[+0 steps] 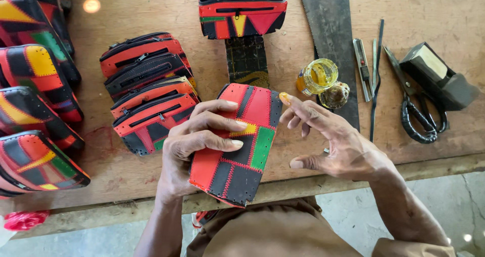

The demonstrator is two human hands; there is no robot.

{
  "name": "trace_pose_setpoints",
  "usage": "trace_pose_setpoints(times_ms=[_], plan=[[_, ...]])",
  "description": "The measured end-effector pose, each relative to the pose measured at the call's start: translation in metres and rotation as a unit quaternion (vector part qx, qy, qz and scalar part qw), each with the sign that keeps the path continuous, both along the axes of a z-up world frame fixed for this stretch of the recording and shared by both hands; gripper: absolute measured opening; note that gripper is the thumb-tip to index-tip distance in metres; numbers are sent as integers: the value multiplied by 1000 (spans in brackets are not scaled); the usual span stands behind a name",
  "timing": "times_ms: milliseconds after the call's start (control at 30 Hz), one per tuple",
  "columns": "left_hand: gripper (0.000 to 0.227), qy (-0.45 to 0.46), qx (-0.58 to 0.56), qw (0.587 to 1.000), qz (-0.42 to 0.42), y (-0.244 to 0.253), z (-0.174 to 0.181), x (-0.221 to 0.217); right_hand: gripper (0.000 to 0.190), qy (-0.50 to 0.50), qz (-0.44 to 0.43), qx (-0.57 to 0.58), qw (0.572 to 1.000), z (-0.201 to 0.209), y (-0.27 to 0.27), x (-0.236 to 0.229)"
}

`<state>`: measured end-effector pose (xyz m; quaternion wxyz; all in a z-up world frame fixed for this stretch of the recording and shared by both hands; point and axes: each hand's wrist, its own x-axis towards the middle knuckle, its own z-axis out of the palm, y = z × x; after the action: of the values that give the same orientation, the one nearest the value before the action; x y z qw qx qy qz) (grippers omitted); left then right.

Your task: The person applies a yellow substance from a small jar to the edges and surfaces of colorful patterned pouches using a small applicator. They handle each pouch individually, turning it to coat different sides, then place it on a stack before picking up the next one.

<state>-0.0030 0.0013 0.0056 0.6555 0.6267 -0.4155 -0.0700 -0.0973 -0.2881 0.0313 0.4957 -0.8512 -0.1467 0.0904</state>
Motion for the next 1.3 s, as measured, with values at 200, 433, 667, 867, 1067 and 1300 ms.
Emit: trace_pose_setpoints(times_ms=[200, 433, 667, 867, 1067, 1300], plan=[[39, 2, -9, 1000, 5, 1, 0, 1, 95, -26, 14, 3, 1000, 4, 0, -5], [39, 4, -2, 1000, 10, 2, 0, 1, 86, -37, 4, 21, 999, 10, -3, -3], [39, -11, 3, 1000, 15, 4, 3, 1, 103, -21, -5, -29, 999, -5, -2, 4], [40, -8, 3, 1000, 27, 4, 1, 4, 92, -12, 22, -54, 998, 10, 16, -14], [36, -21, 8, 999, 32, 3, -2, 9, 80, -60, 29, -53, 996, 24, 22, -13], [34, -21, -2, 999, 40, 3, -2, 9, 88, -54, 13, -144, 988, 19, 26, -3]])
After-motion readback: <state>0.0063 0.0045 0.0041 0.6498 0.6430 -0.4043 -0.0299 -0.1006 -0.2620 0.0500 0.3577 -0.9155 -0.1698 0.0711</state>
